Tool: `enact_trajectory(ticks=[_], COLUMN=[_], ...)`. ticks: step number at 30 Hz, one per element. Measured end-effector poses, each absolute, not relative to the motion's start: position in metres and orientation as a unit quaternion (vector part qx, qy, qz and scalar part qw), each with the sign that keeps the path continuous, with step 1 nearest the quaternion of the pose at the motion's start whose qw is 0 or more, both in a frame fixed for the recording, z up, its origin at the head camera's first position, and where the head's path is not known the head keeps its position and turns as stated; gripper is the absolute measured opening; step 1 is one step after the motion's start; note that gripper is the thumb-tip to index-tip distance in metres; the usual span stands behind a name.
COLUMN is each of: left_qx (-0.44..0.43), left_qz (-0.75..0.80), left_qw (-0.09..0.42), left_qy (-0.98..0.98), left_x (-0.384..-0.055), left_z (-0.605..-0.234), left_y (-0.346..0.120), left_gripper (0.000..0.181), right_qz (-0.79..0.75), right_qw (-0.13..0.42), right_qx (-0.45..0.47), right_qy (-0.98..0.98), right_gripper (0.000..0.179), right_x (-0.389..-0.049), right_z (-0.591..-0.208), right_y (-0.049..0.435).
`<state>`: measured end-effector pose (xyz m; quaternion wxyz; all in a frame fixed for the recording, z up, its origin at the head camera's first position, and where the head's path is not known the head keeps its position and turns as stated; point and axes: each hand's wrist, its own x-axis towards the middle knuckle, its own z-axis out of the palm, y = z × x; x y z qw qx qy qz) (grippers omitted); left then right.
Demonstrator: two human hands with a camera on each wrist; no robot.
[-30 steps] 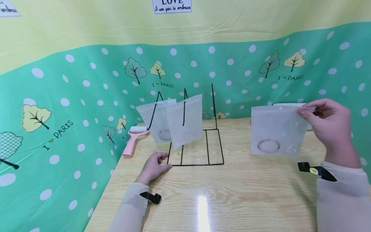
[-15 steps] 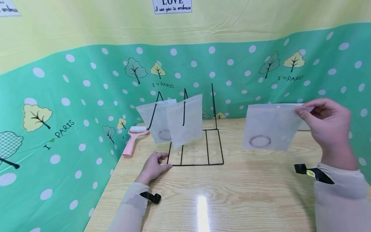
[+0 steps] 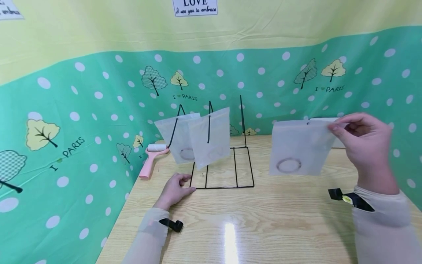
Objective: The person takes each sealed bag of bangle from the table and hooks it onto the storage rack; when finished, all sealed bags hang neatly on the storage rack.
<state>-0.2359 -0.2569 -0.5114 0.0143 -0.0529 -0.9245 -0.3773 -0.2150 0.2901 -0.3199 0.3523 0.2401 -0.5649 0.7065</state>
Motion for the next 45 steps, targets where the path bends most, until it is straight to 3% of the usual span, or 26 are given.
enact_trajectory(ticks=[20, 45], left_qx=[-0.045, -0.191], left_qz=[-0.356, -0.432], left_qw=[0.009, 0.028], left_qy=[-0.933, -0.881], left_x=[-0.23, -0.22], left_z=[-0.5, -0.477], left_y=[-0.251, -0.201], left_gripper=[0.046, 0.028], right_qz=[0.723, 0.691], right_qw=[0.369, 0.327], right_qx=[0.243, 0.251], right_qy=[-0.53, -0.593], right_gripper=[0.021, 0.013], right_x=[-0.213, -0.216], right_z=[-0.319, -0.322], right_y=[0.269, 0.235])
